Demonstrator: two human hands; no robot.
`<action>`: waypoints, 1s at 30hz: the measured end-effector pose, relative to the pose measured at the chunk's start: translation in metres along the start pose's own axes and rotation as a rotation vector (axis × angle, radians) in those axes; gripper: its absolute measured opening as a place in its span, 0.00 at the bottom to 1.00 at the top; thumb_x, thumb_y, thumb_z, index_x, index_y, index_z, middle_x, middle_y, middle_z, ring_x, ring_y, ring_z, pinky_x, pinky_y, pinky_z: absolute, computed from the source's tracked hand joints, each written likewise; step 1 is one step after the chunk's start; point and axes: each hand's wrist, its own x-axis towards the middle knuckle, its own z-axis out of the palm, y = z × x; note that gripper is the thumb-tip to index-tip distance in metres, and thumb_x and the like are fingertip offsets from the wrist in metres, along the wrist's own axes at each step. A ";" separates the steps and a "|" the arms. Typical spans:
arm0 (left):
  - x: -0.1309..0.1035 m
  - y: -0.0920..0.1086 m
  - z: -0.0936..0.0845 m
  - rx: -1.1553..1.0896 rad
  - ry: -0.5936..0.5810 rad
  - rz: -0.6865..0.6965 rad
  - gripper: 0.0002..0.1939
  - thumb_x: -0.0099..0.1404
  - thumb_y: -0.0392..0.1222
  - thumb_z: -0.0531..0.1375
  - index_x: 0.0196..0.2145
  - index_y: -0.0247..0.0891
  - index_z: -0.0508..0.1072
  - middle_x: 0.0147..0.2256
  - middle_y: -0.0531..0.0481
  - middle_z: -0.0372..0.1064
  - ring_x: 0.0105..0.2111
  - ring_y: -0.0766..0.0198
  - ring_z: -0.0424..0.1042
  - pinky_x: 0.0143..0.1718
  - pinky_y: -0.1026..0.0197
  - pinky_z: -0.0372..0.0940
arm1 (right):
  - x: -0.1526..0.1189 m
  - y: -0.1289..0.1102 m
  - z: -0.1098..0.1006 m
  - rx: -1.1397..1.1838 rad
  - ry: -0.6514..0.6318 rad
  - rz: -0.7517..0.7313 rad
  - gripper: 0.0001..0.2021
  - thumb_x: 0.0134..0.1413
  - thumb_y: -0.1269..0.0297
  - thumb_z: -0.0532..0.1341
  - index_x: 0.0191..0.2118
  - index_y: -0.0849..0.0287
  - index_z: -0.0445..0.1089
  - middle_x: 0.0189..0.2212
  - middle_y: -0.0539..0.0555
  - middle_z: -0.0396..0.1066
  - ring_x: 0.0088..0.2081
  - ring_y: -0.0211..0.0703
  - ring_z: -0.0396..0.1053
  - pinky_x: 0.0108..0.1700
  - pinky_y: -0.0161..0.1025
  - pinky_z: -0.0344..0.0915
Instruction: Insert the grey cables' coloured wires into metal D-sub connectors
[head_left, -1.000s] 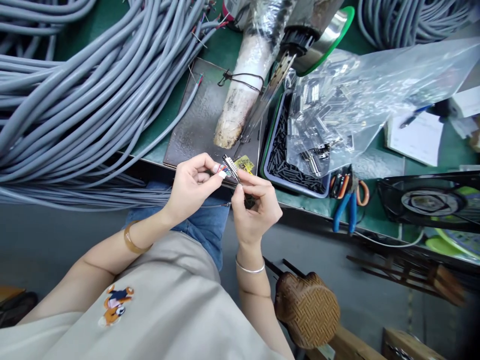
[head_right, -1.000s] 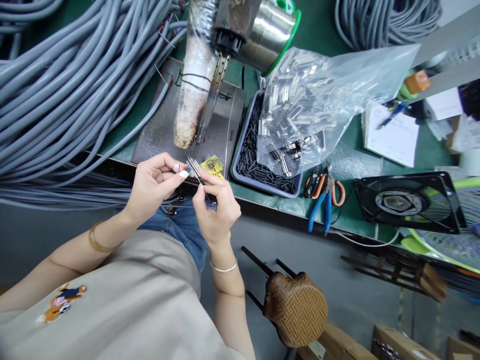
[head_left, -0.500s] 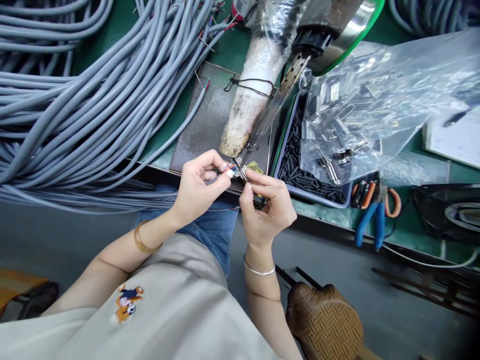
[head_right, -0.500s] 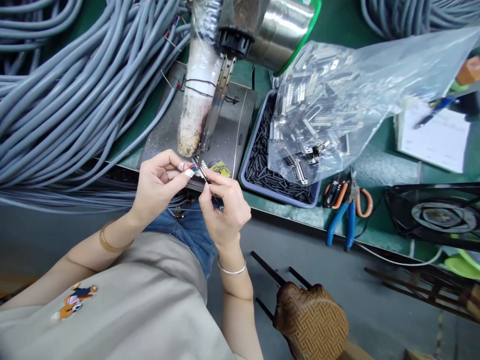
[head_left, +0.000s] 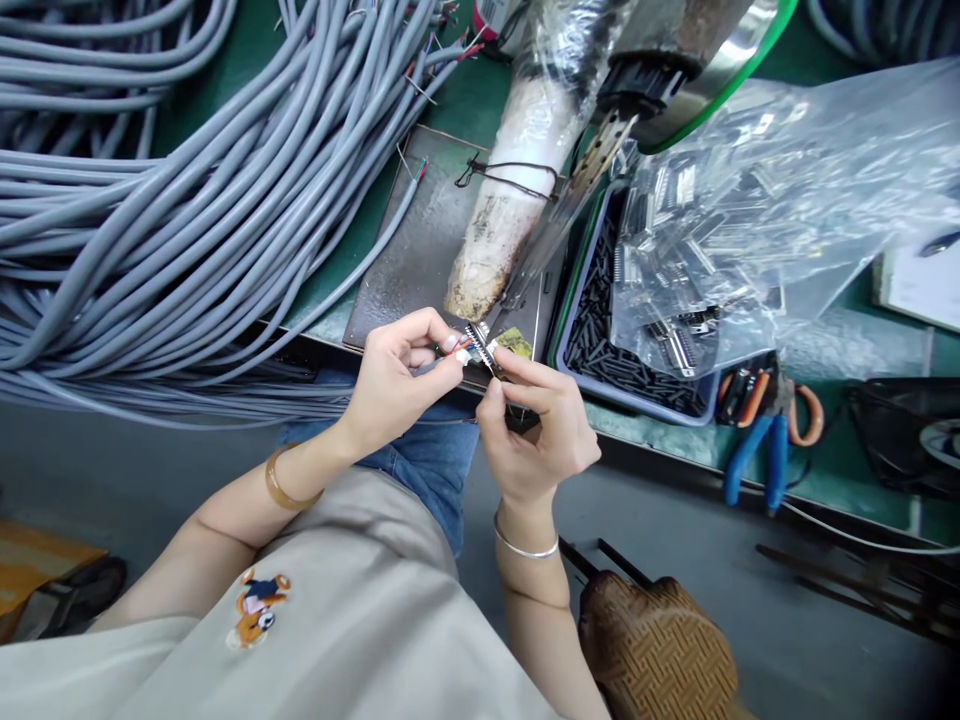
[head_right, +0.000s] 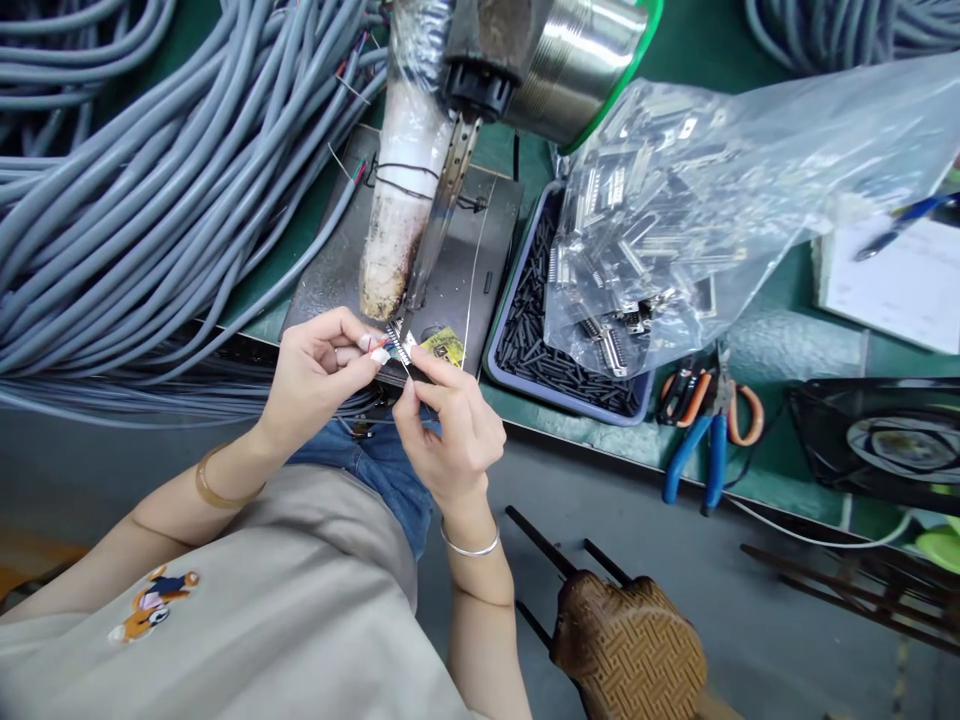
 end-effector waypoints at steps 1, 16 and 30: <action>0.000 0.000 0.000 -0.001 0.001 -0.006 0.08 0.55 0.36 0.67 0.26 0.36 0.69 0.29 0.51 0.72 0.27 0.72 0.68 0.24 0.71 0.61 | 0.000 0.000 0.000 0.010 0.000 0.009 0.08 0.59 0.74 0.66 0.38 0.54 0.69 0.42 0.52 0.81 0.40 0.41 0.80 0.42 0.38 0.77; 0.000 0.003 0.007 0.021 0.046 0.065 0.10 0.55 0.35 0.65 0.25 0.37 0.66 0.26 0.55 0.66 0.25 0.72 0.66 0.26 0.70 0.62 | 0.003 0.000 0.003 0.087 0.013 0.078 0.08 0.59 0.75 0.66 0.39 0.55 0.71 0.40 0.51 0.81 0.41 0.41 0.80 0.44 0.41 0.77; -0.001 0.005 0.011 0.059 0.090 0.091 0.08 0.57 0.36 0.64 0.26 0.37 0.67 0.26 0.54 0.67 0.24 0.73 0.63 0.25 0.69 0.60 | 0.009 0.000 0.004 0.044 0.028 0.059 0.08 0.58 0.75 0.68 0.39 0.54 0.73 0.40 0.50 0.81 0.41 0.41 0.80 0.44 0.41 0.77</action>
